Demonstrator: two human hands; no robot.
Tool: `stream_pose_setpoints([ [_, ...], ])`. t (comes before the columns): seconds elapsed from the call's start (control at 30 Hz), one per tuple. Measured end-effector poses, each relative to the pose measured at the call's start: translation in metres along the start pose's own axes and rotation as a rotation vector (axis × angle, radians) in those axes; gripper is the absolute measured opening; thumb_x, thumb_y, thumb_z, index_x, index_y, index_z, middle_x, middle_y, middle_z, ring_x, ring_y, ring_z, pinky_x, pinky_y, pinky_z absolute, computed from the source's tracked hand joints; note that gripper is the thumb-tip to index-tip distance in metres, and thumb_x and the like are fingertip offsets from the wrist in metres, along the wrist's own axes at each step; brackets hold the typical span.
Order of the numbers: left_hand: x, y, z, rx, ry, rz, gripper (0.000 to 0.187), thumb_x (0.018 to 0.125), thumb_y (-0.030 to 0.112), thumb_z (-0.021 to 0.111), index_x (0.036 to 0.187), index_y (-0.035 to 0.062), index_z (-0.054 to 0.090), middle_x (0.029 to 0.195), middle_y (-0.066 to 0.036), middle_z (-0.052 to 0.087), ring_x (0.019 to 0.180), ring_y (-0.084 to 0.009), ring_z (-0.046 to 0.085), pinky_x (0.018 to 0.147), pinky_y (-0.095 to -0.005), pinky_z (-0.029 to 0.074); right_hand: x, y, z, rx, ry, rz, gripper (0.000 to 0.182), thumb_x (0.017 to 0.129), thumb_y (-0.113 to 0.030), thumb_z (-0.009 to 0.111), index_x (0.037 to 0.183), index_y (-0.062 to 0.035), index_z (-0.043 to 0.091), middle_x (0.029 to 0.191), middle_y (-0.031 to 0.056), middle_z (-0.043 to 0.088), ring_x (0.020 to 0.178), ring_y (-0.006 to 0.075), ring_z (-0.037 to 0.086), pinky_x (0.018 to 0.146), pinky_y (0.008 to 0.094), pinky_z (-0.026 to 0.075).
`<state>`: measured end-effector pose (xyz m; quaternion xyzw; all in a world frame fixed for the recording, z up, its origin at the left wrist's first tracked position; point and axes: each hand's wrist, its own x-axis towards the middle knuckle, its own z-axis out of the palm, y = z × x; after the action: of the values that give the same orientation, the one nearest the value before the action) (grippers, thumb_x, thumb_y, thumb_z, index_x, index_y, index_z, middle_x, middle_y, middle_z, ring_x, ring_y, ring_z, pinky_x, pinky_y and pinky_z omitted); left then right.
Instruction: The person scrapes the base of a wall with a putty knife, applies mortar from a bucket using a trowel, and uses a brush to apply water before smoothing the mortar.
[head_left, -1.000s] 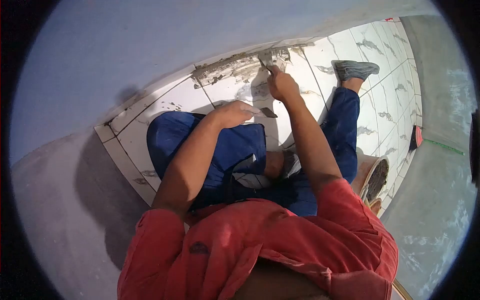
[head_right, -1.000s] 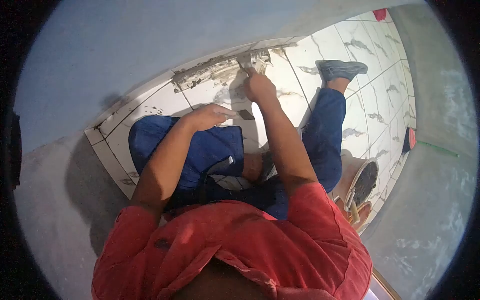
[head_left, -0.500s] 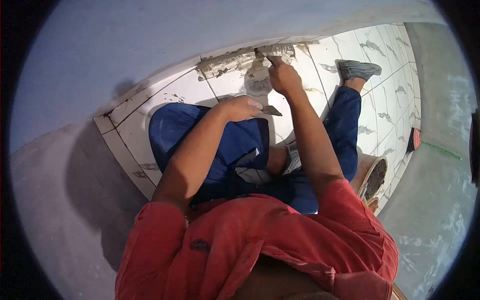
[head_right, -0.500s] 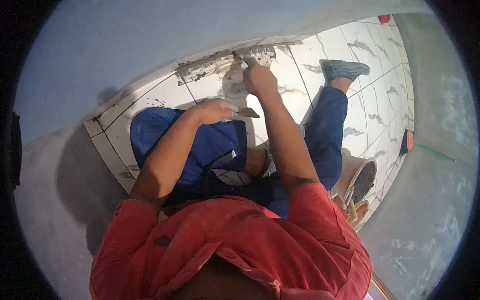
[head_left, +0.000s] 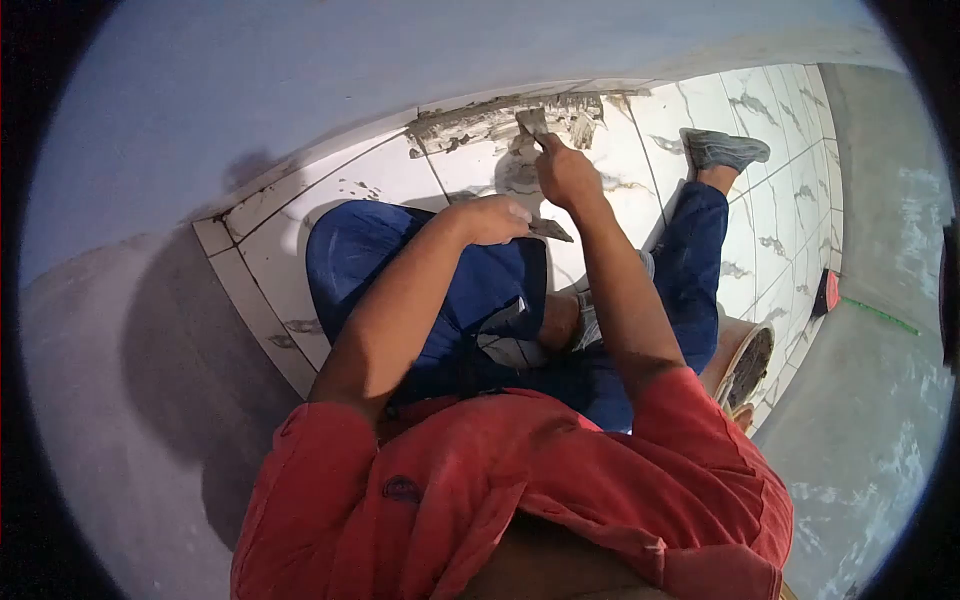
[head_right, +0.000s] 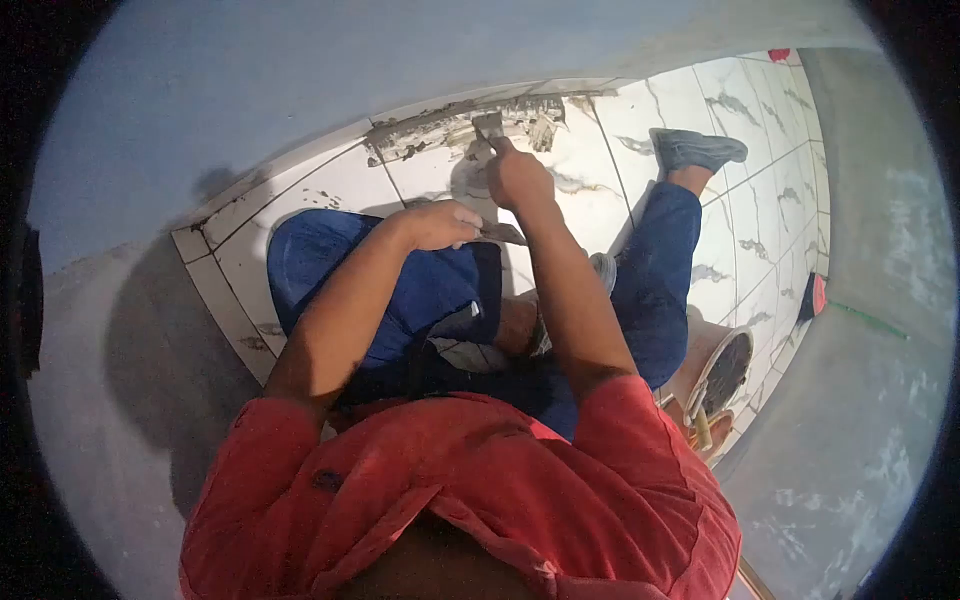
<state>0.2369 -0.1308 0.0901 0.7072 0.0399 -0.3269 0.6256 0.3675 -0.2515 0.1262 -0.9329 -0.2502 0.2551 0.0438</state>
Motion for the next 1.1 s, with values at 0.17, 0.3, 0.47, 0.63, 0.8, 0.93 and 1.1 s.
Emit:
stream_pose_setpoints([
  [0.17, -0.002, 0.014, -0.006, 0.145, -0.060, 0.006, 0.030, 0.084, 0.031, 0.057, 0.084, 0.0017, 0.063, 0.074, -0.008, 0.062, 0.074, -0.0211, 0.060, 0.068, -0.0362, 0.046, -0.004, -0.020, -0.018, 0.031, 0.029, -0.004, 0.045, 0.091, -0.022, 0.048, 0.135, -0.0115, 0.050, 0.103, 0.0281, 0.068, 0.100, 0.0436, 0.066, 0.086, 0.0525, 0.051],
  [0.3, -0.004, 0.011, -0.006, 0.077, -0.050, 0.000, 0.028, 0.083, 0.030, 0.055, 0.080, 0.0024, 0.063, 0.072, -0.008, 0.062, 0.072, -0.0213, 0.059, 0.066, -0.0369, 0.045, 0.006, -0.010, 0.009, -0.023, 0.011, -0.028, 0.044, 0.092, -0.022, 0.048, 0.134, -0.0097, 0.051, 0.099, 0.0287, 0.068, 0.095, 0.0431, 0.066, 0.083, 0.0525, 0.052],
  [0.47, 0.011, 0.001, 0.000, 0.188, -0.064, -0.025, 0.029, 0.083, 0.029, 0.056, 0.078, 0.0010, 0.063, 0.072, -0.009, 0.062, 0.071, -0.0212, 0.059, 0.066, -0.0374, 0.045, -0.004, -0.021, -0.004, 0.057, 0.065, -0.076, 0.043, 0.092, -0.023, 0.048, 0.133, -0.0106, 0.050, 0.097, 0.0283, 0.068, 0.092, 0.0450, 0.066, 0.082, 0.0535, 0.051],
  [0.63, 0.002, 0.007, -0.005, 0.229, -0.018, -0.046, 0.035, 0.082, 0.034, 0.057, 0.079, 0.0005, 0.067, 0.072, -0.013, 0.064, 0.071, -0.0255, 0.062, 0.068, -0.0394, 0.047, -0.004, -0.021, 0.010, -0.002, -0.028, -0.059, 0.042, 0.092, -0.022, 0.049, 0.132, -0.0091, 0.049, 0.096, 0.0296, 0.067, 0.092, 0.0458, 0.065, 0.081, 0.0546, 0.050],
  [0.8, -0.007, 0.024, -0.006, 0.200, -0.066, -0.090, 0.039, 0.080, 0.036, 0.059, 0.080, -0.0011, 0.068, 0.080, -0.018, 0.068, 0.076, -0.0283, 0.065, 0.073, -0.0393, 0.049, 0.002, -0.024, 0.007, 0.036, 0.038, -0.114, 0.043, 0.093, -0.023, 0.048, 0.135, -0.0118, 0.048, 0.096, 0.0308, 0.067, 0.091, 0.0483, 0.064, 0.082, 0.0551, 0.050],
  [0.93, -0.007, 0.016, -0.007, 0.282, -0.016, -0.059, 0.040, 0.080, 0.036, 0.060, 0.082, -0.0028, 0.069, 0.084, -0.020, 0.070, 0.081, -0.0284, 0.067, 0.075, -0.0399, 0.051, 0.002, -0.035, 0.020, -0.018, -0.024, -0.078, 0.043, 0.091, -0.021, 0.048, 0.133, -0.0104, 0.050, 0.095, 0.0311, 0.067, 0.090, 0.0473, 0.065, 0.080, 0.0552, 0.051],
  [1.1, 0.000, 0.014, -0.002, 0.437, -0.094, 0.046, 0.031, 0.086, 0.022, 0.056, 0.112, 0.0141, 0.071, 0.109, -0.017, 0.069, 0.100, -0.0358, 0.066, 0.088, -0.0431, 0.051, -0.009, -0.052, -0.007, -0.005, -0.106, -0.131, 0.051, 0.088, -0.016, 0.050, 0.138, -0.0097, 0.046, 0.105, 0.0279, 0.068, 0.101, 0.0410, 0.066, 0.089, 0.0495, 0.052],
])
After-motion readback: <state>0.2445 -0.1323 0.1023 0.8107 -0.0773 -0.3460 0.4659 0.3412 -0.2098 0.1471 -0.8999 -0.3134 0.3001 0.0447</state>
